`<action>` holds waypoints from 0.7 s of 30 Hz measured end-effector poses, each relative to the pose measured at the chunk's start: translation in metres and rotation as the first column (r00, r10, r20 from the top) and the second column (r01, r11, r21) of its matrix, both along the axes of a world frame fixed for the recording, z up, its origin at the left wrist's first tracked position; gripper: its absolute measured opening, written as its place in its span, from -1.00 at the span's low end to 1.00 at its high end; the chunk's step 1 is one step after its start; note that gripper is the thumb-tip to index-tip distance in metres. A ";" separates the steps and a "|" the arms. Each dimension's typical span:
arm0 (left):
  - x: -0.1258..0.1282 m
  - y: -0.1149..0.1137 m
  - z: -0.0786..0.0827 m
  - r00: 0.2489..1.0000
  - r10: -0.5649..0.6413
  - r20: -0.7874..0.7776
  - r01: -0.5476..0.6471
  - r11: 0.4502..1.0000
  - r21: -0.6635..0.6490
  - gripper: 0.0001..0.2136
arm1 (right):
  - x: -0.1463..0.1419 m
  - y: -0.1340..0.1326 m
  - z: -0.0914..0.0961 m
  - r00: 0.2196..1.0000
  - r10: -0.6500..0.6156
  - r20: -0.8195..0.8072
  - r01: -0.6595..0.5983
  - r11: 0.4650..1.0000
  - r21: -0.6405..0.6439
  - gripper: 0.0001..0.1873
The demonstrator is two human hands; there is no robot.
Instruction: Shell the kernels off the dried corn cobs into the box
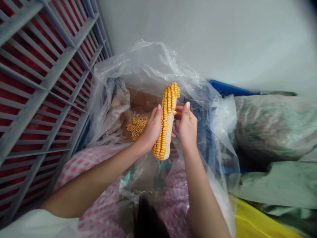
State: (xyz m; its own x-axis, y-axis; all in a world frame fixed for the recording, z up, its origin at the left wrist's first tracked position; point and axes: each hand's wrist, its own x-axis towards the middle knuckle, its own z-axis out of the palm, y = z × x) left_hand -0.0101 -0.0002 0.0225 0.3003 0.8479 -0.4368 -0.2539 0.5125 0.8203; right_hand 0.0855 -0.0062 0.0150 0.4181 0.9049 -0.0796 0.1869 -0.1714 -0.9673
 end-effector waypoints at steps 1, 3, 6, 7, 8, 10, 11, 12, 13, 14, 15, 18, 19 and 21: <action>0.000 0.000 0.001 1.000 0.010 -0.001 -0.010 1.000 0.011 -0.58 | 0.001 0.000 -0.001 0.999 -0.014 -0.032 0.014 1.000 -0.014 -0.37; 0.000 0.000 -0.001 0.999 0.033 -0.020 -0.031 0.997 0.066 -0.61 | 0.000 0.000 0.000 0.999 -0.022 -0.050 0.021 0.999 -0.024 -0.35; 0.001 -0.003 -0.008 0.997 0.061 -0.053 -0.053 0.987 0.150 -0.67 | -0.005 -0.002 0.003 1.000 -0.010 -0.007 0.010 1.000 0.017 -0.47; 0.002 -0.003 -0.009 0.995 0.076 -0.058 -0.065 0.984 0.167 -0.67 | -0.007 -0.002 0.004 1.000 -0.004 -0.007 0.005 0.999 0.037 -0.51; 0.002 -0.003 -0.010 0.995 0.085 -0.054 -0.075 0.983 0.167 -0.67 | -0.008 -0.002 0.005 1.000 0.003 -0.018 -0.002 0.999 0.054 -0.55; 0.002 -0.003 -0.008 0.997 0.071 -0.025 -0.068 0.992 0.107 -0.63 | -0.010 -0.002 0.005 0.997 0.022 -0.067 -0.018 0.998 0.065 -0.58; 0.002 -0.002 -0.005 0.999 0.048 -0.004 -0.048 0.997 0.055 -0.60 | -0.010 -0.003 0.004 0.995 0.033 -0.096 -0.028 0.998 0.058 -0.59; 0.002 -0.001 -0.002 1.000 0.023 0.018 -0.023 1.000 0.001 -0.58 | -0.010 -0.003 0.003 0.992 0.041 -0.116 -0.036 0.998 0.049 -0.59; 0.001 0.000 0.002 0.999 -0.002 0.038 0.004 0.999 -0.047 -0.55 | -0.010 -0.003 0.002 0.991 0.045 -0.127 -0.040 0.998 0.041 -0.59; 0.000 0.001 0.005 0.998 -0.024 0.054 0.029 0.996 -0.085 -0.54 | -0.009 -0.002 0.001 0.990 0.047 -0.132 -0.043 0.998 0.034 -0.60; -0.001 0.002 0.008 0.997 -0.043 0.067 0.050 0.992 -0.112 -0.53 | -0.009 -0.002 0.000 0.990 0.050 -0.135 -0.047 0.999 0.027 -0.60; -0.002 0.004 0.009 0.996 -0.045 0.075 0.052 0.993 -0.104 -0.54 | -0.009 -0.001 0.000 0.987 0.042 -0.156 -0.044 0.999 -0.008 -0.56; -0.002 0.004 0.007 0.998 -0.029 0.061 0.033 0.997 -0.066 -0.56 | -0.009 -0.001 0.001 0.987 0.034 -0.158 -0.037 0.999 -0.020 -0.52; -0.002 0.002 0.001 1.000 0.000 0.003 0.000 0.999 0.032 -0.61 | -0.008 -0.001 0.002 0.992 0.013 -0.123 -0.017 0.999 -0.036 -0.46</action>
